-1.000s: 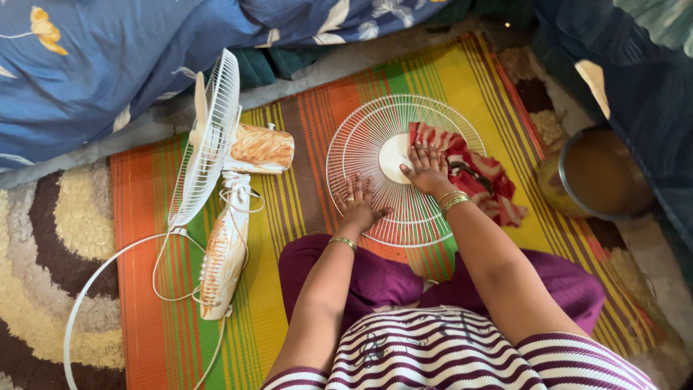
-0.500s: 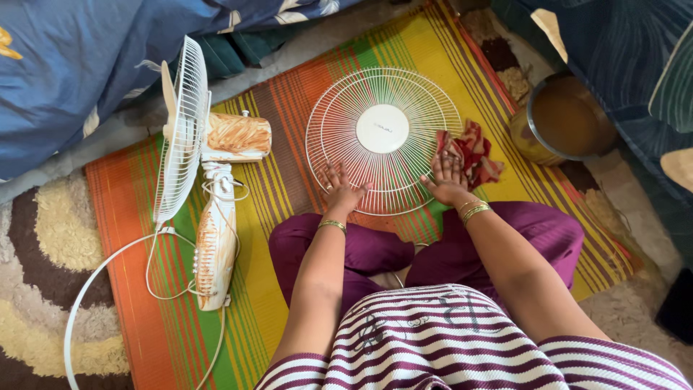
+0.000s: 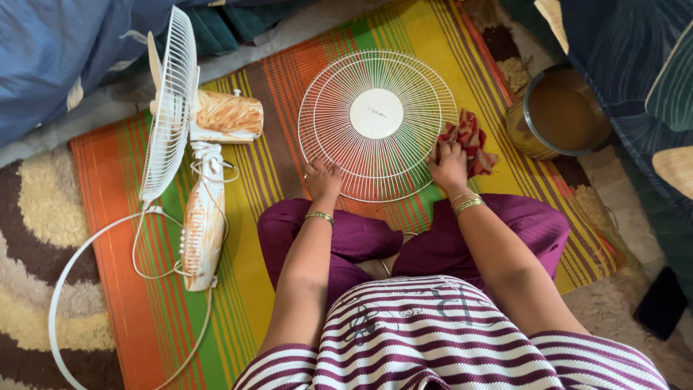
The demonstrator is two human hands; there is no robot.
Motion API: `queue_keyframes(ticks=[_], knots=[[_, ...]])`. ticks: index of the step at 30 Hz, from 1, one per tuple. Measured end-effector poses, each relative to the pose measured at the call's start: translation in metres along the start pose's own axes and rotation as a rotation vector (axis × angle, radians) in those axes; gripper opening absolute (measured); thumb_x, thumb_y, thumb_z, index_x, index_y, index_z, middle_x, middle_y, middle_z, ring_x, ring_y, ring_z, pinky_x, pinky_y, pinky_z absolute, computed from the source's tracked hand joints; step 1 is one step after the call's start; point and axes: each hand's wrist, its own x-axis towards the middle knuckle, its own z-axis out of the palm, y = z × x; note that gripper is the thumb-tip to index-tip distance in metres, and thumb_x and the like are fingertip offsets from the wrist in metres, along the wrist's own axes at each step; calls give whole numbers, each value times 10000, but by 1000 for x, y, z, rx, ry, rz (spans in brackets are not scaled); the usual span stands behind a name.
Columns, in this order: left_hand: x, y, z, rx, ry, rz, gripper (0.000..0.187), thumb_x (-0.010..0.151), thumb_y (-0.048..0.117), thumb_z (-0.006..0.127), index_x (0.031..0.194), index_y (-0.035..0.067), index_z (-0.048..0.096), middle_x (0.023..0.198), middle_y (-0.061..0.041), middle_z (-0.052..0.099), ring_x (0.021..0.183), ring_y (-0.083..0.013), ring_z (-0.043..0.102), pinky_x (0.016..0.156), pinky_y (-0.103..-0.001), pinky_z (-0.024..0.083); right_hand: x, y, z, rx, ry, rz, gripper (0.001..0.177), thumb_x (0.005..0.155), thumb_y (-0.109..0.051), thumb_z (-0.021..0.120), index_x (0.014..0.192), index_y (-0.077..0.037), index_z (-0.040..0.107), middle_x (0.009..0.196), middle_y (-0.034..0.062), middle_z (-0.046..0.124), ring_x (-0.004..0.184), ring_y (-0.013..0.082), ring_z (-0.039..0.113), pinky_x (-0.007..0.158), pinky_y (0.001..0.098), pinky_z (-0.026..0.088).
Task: The person wipes the front grille of a stand fan with a cloth while sitting on the floor.
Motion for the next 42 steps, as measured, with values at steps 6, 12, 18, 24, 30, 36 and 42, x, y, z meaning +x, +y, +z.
queue_keyframes(ticks=[6, 12, 18, 24, 30, 36, 42], knots=[[23, -10, 7, -415, 164, 129, 803, 966, 577, 548, 1573, 107, 313, 1698, -216, 85, 1578, -416, 66, 1254, -554, 172, 2, -13, -2, 267, -76, -170, 404, 884, -216, 691, 1250, -49, 643, 1197, 188, 688, 1068, 319, 725, 948, 412, 590], [9, 8, 17, 110, 74, 304, 970, 969, 775, 390, 1659, 196, 30, 1730, -125, -149, 1570, -360, -172, 1243, -597, -100, -30, -49, 28, 109, -208, -374, 383, 868, -147, 733, 1229, -31, 681, 1065, 216, 711, 941, 374, 692, 803, 454, 548], [-26, 39, -21, 191, -155, 325, 1240, 810, 897, 391, 1638, 149, -151, 1654, -200, -286, 1474, -360, -327, 1175, -650, -169, -2, -55, 31, 571, -350, 22, 245, 965, -116, 630, 1194, -36, 669, 969, 126, 728, 833, 231, 687, 741, 356, 565], [-5, 65, -46, 304, -573, 141, 1425, 695, 895, 550, 1574, 148, -287, 1579, -189, -450, 1390, -387, -480, 1073, -772, -185, 80, -75, 47, 752, 112, -95, 132, 972, -85, 717, 1081, -10, 705, 979, 110, 731, 854, 176, 664, 784, 337, 547], [7, 72, -48, 380, -676, 105, 1464, 655, 903, 603, 1583, 164, -253, 1596, -192, -438, 1397, -428, -473, 1093, -800, -134, 117, -112, 63, 291, -142, -184, 119, 927, -75, 686, 1024, -57, 754, 988, 167, 733, 860, 301, 713, 796, 404, 567], [15, 66, -41, 368, -690, 105, 1447, 671, 863, 634, 1585, 200, -270, 1587, -181, -446, 1397, -418, -471, 1097, -795, -122, 122, -104, 62, 225, -93, -380, 160, 836, -117, 757, 972, -31, 746, 1048, 179, 689, 887, 353, 687, 808, 441, 558], [11, 68, -48, 357, -695, 101, 1422, 699, 863, 618, 1578, 201, -284, 1593, -170, -440, 1407, -406, -469, 1111, -782, -125, 111, -87, 44, 40, -130, -223, 147, 957, -211, 718, 979, -70, 755, 1098, 163, 712, 959, 361, 697, 858, 446, 571]])
